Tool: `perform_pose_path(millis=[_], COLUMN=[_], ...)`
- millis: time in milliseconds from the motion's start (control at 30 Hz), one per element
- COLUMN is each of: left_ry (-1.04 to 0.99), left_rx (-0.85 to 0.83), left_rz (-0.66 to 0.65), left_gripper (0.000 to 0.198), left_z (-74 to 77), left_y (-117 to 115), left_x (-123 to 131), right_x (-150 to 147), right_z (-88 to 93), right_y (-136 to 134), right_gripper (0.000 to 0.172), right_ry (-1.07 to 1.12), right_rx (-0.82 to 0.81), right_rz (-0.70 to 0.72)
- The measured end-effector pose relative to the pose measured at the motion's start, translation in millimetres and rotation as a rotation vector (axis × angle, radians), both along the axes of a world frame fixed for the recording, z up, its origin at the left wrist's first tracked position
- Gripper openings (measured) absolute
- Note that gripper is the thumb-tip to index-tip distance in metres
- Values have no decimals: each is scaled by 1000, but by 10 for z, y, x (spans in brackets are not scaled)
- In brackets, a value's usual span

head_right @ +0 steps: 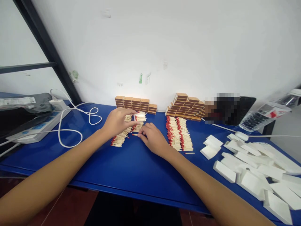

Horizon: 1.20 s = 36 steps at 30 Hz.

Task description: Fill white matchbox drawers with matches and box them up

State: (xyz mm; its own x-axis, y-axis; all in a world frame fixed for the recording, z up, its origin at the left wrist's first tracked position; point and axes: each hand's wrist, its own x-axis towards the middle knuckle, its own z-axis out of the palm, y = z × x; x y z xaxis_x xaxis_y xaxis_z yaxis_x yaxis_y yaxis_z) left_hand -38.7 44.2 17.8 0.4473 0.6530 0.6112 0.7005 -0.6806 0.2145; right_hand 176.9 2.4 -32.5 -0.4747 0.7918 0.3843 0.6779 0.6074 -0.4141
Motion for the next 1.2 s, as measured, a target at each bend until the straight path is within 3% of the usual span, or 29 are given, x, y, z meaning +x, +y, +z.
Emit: perform_pose_path(millis=[200, 400, 533, 700, 833, 1033, 1200], left_ry=[71, 95, 36, 2, -1, 4, 25], left_rx=[-32, -92, -155, -147, -95, -105, -98], left_rz=[0, -90, -168, -53, 33, 68, 60], left_gripper=[40, 44, 42, 41, 38, 36, 37], left_z=[-27, -60, -47, -17, 20, 24, 2], left_y=[40, -13, -52, 12, 50, 36, 40], left_x=[-23, 49, 86, 7, -55, -41, -29], right_x=[154, 241, 259, 258, 158, 50, 57], right_z=[156, 233, 198, 229, 157, -32, -40], right_y=[-39, 28, 63, 32, 11, 50, 82], right_gripper=[12, 9, 6, 8, 6, 7, 7], right_ry=[-7, 153, 128, 175, 112, -8, 15], right_rx=[-18, 131, 173, 227, 181, 129, 76], right_rz=[65, -81, -84, -114, -42, 57, 60])
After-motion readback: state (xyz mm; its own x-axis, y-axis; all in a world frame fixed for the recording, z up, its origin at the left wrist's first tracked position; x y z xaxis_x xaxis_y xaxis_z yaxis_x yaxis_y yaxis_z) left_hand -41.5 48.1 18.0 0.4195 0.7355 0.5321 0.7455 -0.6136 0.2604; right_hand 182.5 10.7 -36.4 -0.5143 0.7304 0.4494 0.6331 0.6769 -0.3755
